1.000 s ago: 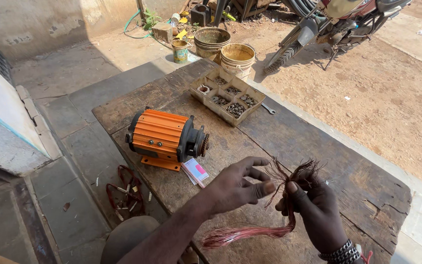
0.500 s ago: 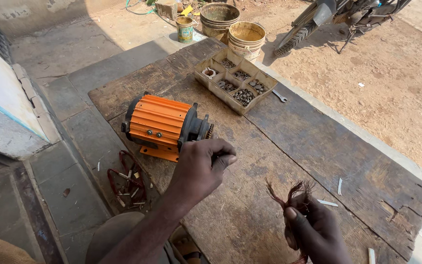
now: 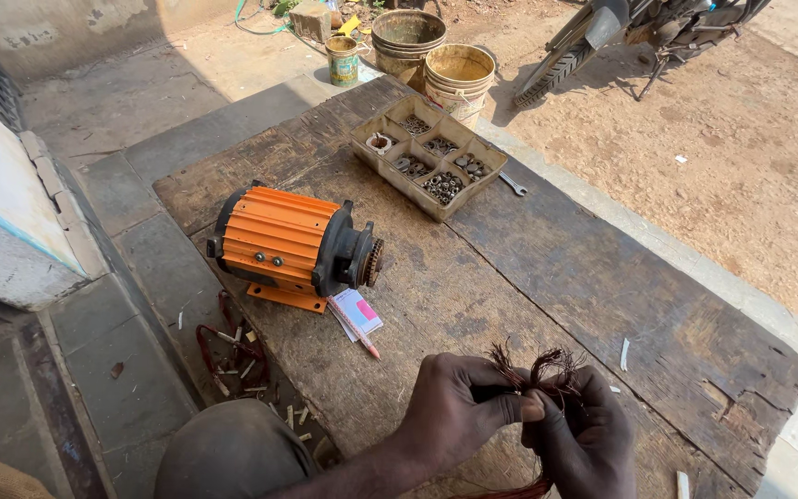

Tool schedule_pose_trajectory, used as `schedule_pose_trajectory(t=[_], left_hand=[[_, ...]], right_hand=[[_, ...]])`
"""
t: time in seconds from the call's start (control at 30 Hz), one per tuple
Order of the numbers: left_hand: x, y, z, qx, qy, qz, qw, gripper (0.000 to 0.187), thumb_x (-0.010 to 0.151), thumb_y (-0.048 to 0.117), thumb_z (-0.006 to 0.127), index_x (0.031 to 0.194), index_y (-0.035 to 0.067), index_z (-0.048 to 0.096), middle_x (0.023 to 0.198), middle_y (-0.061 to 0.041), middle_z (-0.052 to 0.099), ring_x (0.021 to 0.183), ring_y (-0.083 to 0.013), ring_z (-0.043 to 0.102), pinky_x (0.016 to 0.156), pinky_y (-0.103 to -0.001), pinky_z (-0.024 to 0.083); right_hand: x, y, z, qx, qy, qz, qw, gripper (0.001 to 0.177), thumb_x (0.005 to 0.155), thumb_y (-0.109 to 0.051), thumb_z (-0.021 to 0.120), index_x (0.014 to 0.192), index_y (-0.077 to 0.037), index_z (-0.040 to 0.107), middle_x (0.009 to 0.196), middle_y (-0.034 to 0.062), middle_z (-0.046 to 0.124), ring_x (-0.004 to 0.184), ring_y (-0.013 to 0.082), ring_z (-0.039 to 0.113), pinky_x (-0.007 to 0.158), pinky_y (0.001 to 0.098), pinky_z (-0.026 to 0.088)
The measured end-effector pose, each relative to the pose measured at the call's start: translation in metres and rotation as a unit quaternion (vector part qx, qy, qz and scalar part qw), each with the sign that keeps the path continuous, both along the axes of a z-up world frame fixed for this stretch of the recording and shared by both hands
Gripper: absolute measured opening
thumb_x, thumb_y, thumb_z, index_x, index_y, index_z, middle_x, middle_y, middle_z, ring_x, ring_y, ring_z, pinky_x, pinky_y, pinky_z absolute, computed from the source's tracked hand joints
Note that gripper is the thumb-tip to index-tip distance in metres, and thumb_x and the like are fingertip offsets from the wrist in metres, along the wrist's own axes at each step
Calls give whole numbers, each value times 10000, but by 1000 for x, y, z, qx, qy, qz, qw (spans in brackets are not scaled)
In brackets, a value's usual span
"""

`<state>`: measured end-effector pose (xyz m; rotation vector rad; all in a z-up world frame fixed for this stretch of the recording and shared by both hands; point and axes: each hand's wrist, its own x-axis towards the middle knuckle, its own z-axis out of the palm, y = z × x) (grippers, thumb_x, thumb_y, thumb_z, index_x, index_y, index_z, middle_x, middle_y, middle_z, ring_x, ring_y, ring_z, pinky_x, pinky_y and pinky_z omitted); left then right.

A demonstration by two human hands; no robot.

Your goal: The person writes on a small paper, then picks up a bundle of copper wires and begins twisting them together by hand. The person continues to twist and align the wires while seated at a workbench with an orange motor nearby.

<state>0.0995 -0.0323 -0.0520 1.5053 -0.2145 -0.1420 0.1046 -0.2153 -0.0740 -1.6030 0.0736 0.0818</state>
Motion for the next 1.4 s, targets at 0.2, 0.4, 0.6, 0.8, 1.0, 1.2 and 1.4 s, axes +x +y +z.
schedule_pose_trajectory(t=[0.2,0.4,0.6,0.8,1.0,1.2,1.4], left_hand=[[6,12,-6,-78,170,51,981,265,953,251,746,885,-5,744,746,-98,754,649,-142,714,589,-290,609],[6,20,-10,92,54,50,993,264,1000,231,624,976,1,751,772,-69,738,680,-126,716,594,-298,604],[6,13,-2,-39,48,24,998,423,954,200,675,1289,-14,530,1034,-69,711,957,-116,698,850,-272,617],[18,17,-2,112,39,133,984,255,884,215,794,975,-9,713,760,-82,743,658,-112,714,586,-252,592],[28,26,-16,-89,184,78,976,264,944,280,731,837,38,732,639,-60,693,456,-93,570,381,-235,430],[25,32,-16,-110,155,21,982,264,847,188,834,1015,28,707,884,-77,739,819,-120,714,740,-264,615],[26,41,-18,-5,124,63,990,409,722,110,881,1082,44,699,985,-83,764,930,-163,744,859,-313,656]], right_hand=[[0,7,-2,42,13,73,996,172,900,-129,679,874,3,571,610,77,565,499,153,537,443,326,452],[1,15,-14,-39,80,119,989,181,884,-76,718,822,-1,565,591,90,563,503,167,548,462,327,433],[15,32,-26,4,42,-9,999,200,877,-81,728,857,-10,542,644,101,645,549,145,635,451,313,485],[8,50,-17,-219,-52,39,974,181,880,-123,750,810,-31,610,539,74,698,484,125,661,428,299,501],[-14,60,-27,-81,-143,16,986,184,912,-135,733,847,-21,604,638,88,679,529,108,653,449,280,501],[-6,49,-32,104,-7,-24,994,179,961,-158,660,979,19,635,818,155,747,646,190,698,542,318,565],[17,29,-5,40,91,123,987,273,913,-179,683,1058,51,711,925,147,798,823,195,761,730,333,632]])
